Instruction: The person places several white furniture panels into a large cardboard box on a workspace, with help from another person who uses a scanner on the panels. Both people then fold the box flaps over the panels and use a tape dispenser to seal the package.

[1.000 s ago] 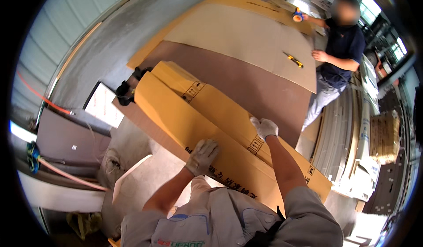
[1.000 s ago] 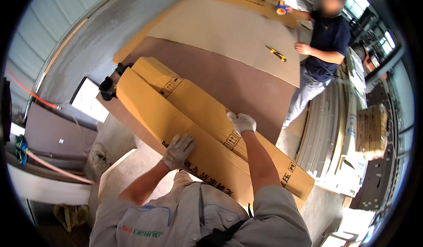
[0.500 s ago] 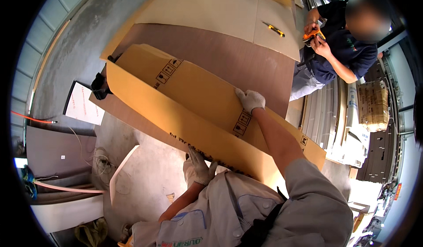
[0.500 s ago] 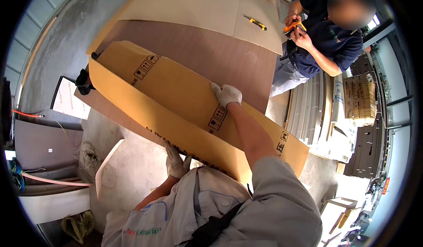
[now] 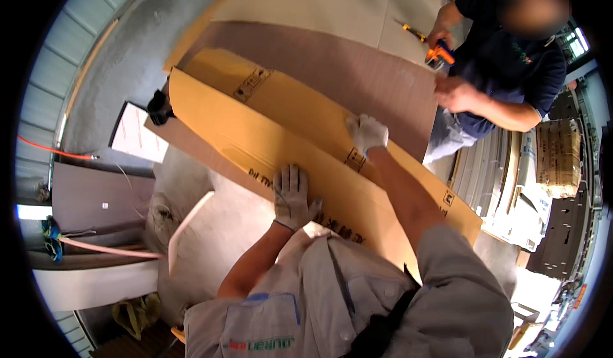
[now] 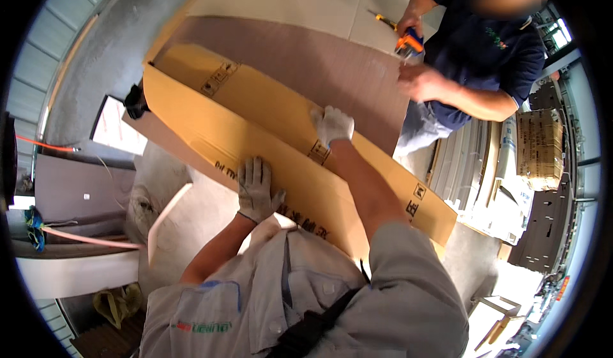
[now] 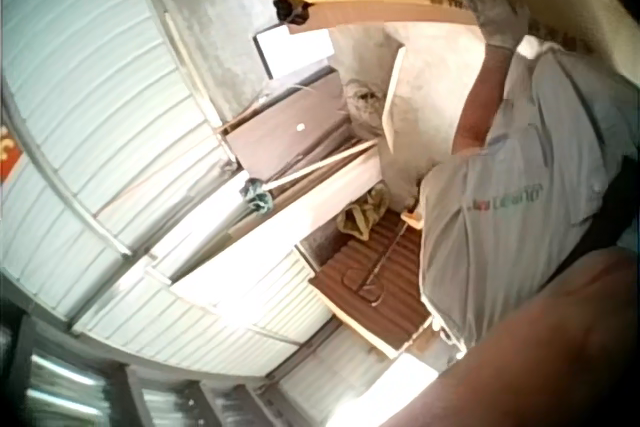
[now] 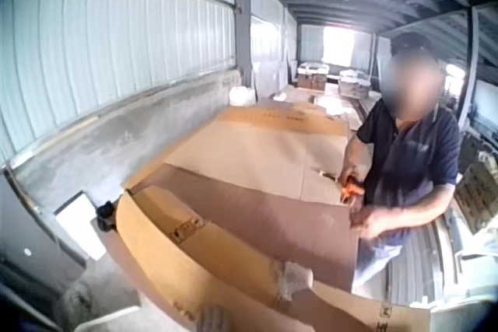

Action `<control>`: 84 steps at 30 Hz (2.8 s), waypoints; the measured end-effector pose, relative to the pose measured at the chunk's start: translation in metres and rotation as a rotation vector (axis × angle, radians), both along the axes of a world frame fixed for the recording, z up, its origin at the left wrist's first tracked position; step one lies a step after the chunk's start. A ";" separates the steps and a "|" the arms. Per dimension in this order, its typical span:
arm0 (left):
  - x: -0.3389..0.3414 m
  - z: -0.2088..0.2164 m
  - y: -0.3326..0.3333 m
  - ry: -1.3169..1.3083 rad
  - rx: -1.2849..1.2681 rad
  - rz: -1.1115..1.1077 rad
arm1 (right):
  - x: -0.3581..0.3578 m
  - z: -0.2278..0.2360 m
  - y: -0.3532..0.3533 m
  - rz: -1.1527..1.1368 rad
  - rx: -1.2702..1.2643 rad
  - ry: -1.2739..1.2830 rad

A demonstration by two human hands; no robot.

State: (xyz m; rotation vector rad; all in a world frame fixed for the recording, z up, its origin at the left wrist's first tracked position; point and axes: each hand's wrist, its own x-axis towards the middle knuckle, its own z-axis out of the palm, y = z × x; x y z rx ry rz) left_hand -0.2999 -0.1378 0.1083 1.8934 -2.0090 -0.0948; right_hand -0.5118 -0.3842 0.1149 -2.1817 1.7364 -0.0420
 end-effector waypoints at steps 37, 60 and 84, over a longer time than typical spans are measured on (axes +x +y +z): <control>0.087 -0.006 -0.188 -0.030 -0.196 -0.578 | -0.029 -0.042 0.028 0.006 -0.398 -0.125; 0.066 -0.011 -0.225 -0.194 0.070 -0.486 | -0.036 -0.035 0.029 -0.031 -0.409 -0.123; 0.062 -0.014 -0.221 -0.283 -0.027 -0.438 | 0.056 -0.011 0.296 -0.176 0.037 0.110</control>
